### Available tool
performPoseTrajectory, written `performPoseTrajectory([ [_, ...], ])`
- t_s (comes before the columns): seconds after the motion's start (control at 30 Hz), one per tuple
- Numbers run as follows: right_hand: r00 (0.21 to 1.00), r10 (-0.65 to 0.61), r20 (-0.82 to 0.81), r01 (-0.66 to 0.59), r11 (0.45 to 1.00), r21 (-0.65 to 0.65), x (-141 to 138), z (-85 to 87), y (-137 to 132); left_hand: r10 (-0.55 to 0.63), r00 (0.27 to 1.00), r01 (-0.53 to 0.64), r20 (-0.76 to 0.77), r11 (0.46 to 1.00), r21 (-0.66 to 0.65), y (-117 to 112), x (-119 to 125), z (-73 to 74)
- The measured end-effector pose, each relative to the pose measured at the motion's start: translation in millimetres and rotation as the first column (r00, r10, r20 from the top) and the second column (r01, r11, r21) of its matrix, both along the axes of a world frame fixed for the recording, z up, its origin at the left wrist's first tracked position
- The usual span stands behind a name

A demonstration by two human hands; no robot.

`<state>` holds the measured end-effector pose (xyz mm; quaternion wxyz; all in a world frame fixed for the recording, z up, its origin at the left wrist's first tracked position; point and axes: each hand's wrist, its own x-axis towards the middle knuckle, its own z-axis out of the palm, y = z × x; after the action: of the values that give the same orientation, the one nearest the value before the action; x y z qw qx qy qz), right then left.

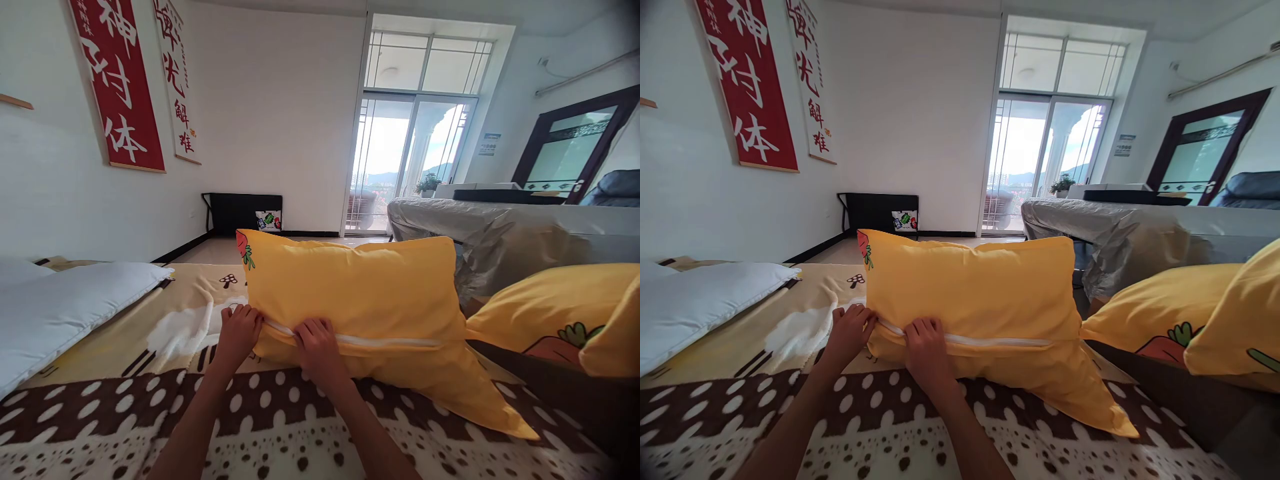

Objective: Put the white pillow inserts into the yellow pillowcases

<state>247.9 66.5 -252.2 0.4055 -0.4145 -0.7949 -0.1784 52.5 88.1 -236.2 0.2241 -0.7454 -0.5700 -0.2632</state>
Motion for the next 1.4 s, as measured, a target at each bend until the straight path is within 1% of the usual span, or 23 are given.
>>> performPoseTrajectory([
  [0.1, 1.000, 0.009, -0.005, -0.009, 1.000, -0.003, 0, 0.7, -1, 0.062, 0.998, -0.061, -0.011, 0.996, 0.064, -3, 4, 2.7],
  [0.17, 1.000, 0.014, -0.009, -0.014, 1.000, -0.006, 1, 1.2, -1, 0.097, 0.995, -0.097, 0.002, 0.993, 0.073, -5, 6, 4.4],
  [0.33, 1.000, 0.018, 0.007, -0.018, 1.000, 0.000, 0, 0.5, -1, 0.183, 0.980, -0.182, 0.081, 0.983, -0.017, -3, 3, 3.1],
  [0.4, 1.000, 0.015, 0.021, -0.015, 1.000, 0.002, -1, -0.2, -1, 0.191, 0.978, -0.190, 0.081, 0.982, -0.021, -1, 2, 0.2],
  [0.6, 1.000, 0.016, 0.027, -0.016, 1.000, -0.002, -1, -0.9, -1, 0.195, 0.978, -0.198, 0.075, 0.979, 0.040, 3, 2, -6.3],
  [0.73, 0.999, 0.015, 0.049, -0.014, 1.000, -0.023, -1, 0.7, -4, 0.233, 0.969, -0.242, 0.079, 0.963, 0.119, 3, 6, -9.1],
  [0.8, 0.999, 0.014, 0.050, -0.013, 1.000, -0.027, -1, 1.9, -5, 0.256, 0.962, -0.266, 0.091, 0.956, 0.124, 3, 8, -9.6],
  [0.83, 0.999, 0.015, 0.047, -0.014, 0.999, -0.029, 0, 2.4, -5, 0.257, 0.961, -0.267, 0.103, 0.958, 0.102, 3, 8, -9.0],
  [0.87, 0.999, 0.018, 0.043, -0.016, 0.999, -0.031, 0, 2.8, -5, 0.244, 0.962, -0.251, 0.126, 0.967, 0.046, 3, 8, -7.9],
  [0.93, 0.999, 0.022, 0.034, -0.021, 0.999, -0.036, 1, 3.1, -4, 0.192, 0.962, -0.169, 0.196, 0.977, -0.128, 2, 5, -4.1],
  [1.0, 0.999, 0.023, 0.025, -0.022, 0.999, -0.037, 2, 2.8, -4, 0.147, 0.954, -0.068, 0.263, 0.956, -0.287, 2, 2, 0.5],
  [1.07, 1.000, 0.023, 0.020, -0.023, 0.999, -0.037, 2, 2.4, -4, 0.133, 0.936, -0.001, 0.325, 0.926, -0.378, 2, -1, 3.7],
  [1.2, 0.998, 0.035, 0.052, -0.033, 0.998, -0.044, 2, 3.8, -7, 0.135, 0.901, 0.064, 0.411, 0.897, -0.437, 6, -2, 2.0],
  [1.4, 0.988, 0.036, 0.149, -0.033, 0.999, -0.024, 1, 9.1, -14, 0.125, 0.909, 0.073, 0.398, 0.892, -0.446, 12, 0, -5.3],
])
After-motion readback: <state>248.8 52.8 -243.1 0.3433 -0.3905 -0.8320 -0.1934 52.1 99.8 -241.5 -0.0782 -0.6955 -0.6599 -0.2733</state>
